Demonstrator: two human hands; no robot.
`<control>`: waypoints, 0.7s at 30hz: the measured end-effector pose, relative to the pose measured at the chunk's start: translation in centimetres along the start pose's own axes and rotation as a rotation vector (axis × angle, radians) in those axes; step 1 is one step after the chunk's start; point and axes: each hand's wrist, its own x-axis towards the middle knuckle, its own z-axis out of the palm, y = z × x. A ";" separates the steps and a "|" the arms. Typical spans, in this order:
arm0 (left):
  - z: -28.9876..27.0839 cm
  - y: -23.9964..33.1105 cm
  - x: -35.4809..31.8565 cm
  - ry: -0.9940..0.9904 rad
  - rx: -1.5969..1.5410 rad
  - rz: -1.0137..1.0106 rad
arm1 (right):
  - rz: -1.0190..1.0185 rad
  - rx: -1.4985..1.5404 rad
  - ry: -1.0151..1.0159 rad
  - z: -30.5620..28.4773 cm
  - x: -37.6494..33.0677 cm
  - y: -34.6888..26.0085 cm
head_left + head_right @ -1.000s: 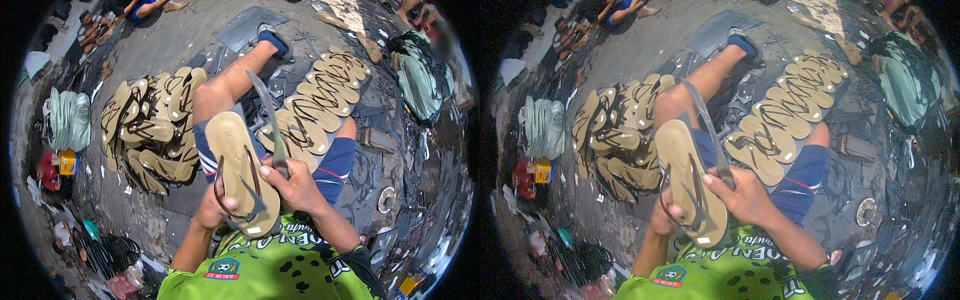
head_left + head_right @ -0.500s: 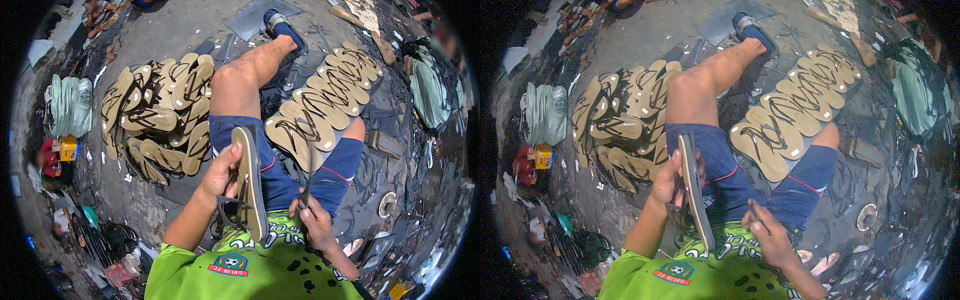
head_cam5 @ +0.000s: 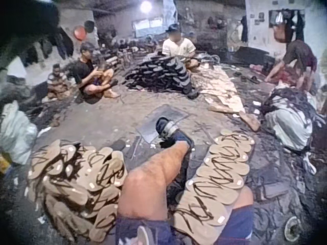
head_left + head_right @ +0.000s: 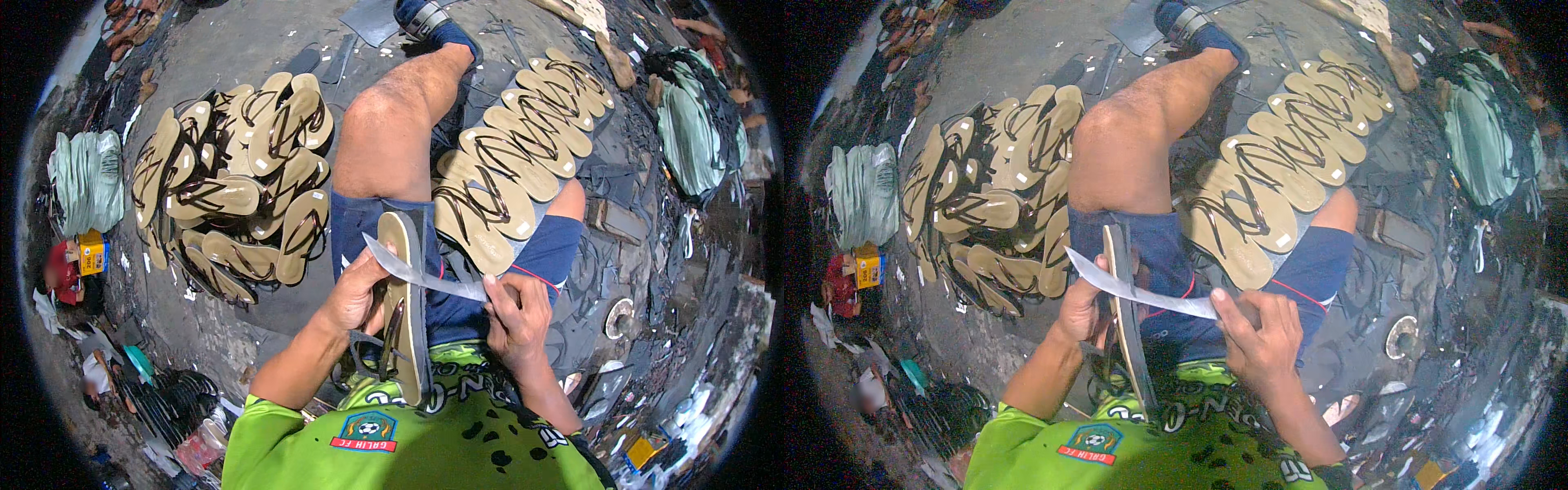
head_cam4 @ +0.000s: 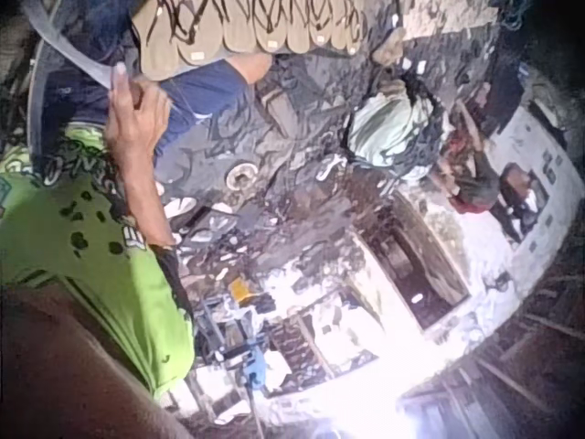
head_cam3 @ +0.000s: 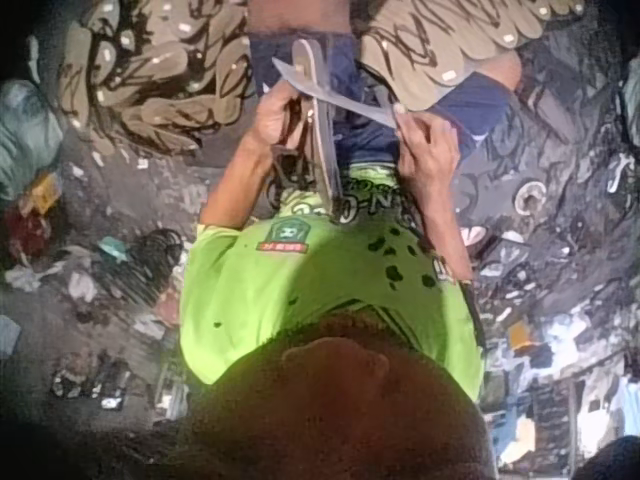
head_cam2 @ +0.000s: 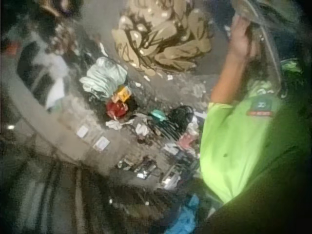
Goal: The person sits on the ground and uses a knife to trim the edges of flip-flop soles. They repeatedly cut away excess material from the perimeter of the sole and place the finished items into a pile.
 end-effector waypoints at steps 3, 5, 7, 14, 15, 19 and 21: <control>0.6 1.3 0.2 -0.267 -0.084 0.005 | -0.022 -0.035 0.042 0.0 2.4 -0.2; 0.5 1.2 0.4 -0.289 -0.077 0.021 | 0.004 0.002 -0.008 -0.4 3.8 -0.6; 0.1 1.0 0.5 -0.245 -0.057 0.000 | 0.039 0.038 -0.089 -1.3 4.7 -0.8; 1.3 2.1 0.7 -0.206 0.084 -0.061 | 0.148 0.143 -0.326 -4.2 8.2 -1.6; 1.5 2.3 0.7 -0.214 0.085 -0.074 | 0.150 0.150 -0.335 -4.2 8.6 -1.6; 1.6 2.1 1.0 -0.186 0.220 -0.082 | 0.143 0.190 -0.417 -4.2 10.4 -1.3; 1.7 2.2 1.0 -0.189 0.218 -0.100 | 0.153 0.257 -0.525 -4.8 11.5 -0.8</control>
